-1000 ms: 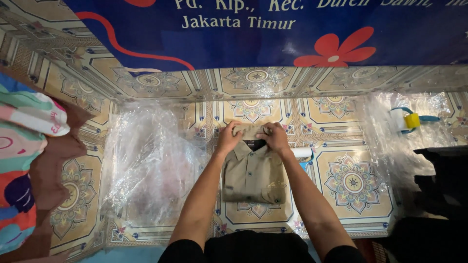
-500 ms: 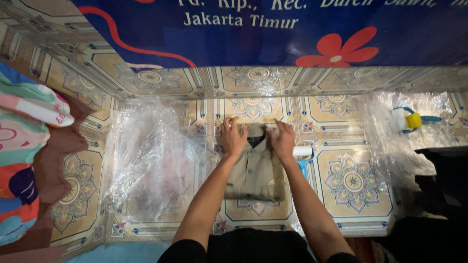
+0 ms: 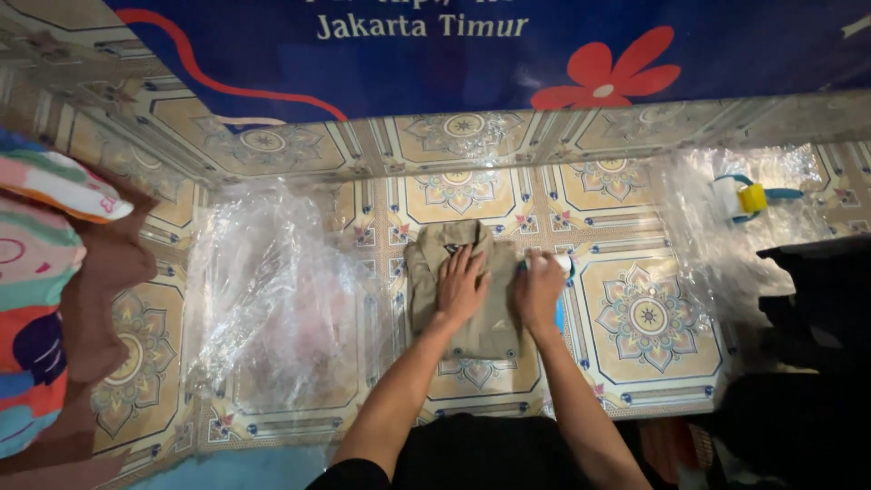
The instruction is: Using a lint roller to remove debris from a shirt and pants, followed by folding the garments and placing them into plastic bags.
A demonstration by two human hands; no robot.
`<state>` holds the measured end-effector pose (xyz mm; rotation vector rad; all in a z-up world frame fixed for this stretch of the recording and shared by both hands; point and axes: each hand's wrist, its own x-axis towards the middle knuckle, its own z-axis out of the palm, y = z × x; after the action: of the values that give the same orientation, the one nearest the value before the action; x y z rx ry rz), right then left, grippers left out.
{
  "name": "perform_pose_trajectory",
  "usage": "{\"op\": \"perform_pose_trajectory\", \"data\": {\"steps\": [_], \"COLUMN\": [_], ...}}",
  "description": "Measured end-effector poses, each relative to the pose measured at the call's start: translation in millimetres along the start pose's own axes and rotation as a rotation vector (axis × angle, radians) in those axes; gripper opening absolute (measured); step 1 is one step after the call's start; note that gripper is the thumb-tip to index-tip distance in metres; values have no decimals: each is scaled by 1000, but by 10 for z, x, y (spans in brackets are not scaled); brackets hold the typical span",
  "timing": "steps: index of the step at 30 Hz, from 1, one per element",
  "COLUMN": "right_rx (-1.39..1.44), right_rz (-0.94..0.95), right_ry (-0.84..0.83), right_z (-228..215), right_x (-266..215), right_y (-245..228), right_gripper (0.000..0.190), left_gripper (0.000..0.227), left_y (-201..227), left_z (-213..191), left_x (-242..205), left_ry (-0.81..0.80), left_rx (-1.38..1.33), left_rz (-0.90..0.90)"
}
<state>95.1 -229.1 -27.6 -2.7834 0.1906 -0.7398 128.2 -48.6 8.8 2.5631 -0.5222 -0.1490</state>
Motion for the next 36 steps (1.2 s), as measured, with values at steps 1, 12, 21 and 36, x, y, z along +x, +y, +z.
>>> {"op": "perform_pose_trajectory", "data": {"steps": [1, 12, 21, 36], "right_rx": [2, 18, -48, 399], "right_rz": [-2, -201, 263, 420], "right_ry": [5, -656, -332, -294], "right_z": [-21, -168, -324, -1003], "right_x": [-7, -159, -363, -95], "right_y": [9, -499, -14, -372], "right_gripper": [48, 52, 60, 35], "left_gripper": [48, 28, 43, 47], "left_y": [-34, -356, -258, 82], "left_z": [17, 447, 41, -338], "left_x": [79, 1044, 789, 385], "left_ry": [5, -75, 75, 227], "left_rx": [2, -277, -714, -898], "left_rz": [2, -517, -626, -440]}}
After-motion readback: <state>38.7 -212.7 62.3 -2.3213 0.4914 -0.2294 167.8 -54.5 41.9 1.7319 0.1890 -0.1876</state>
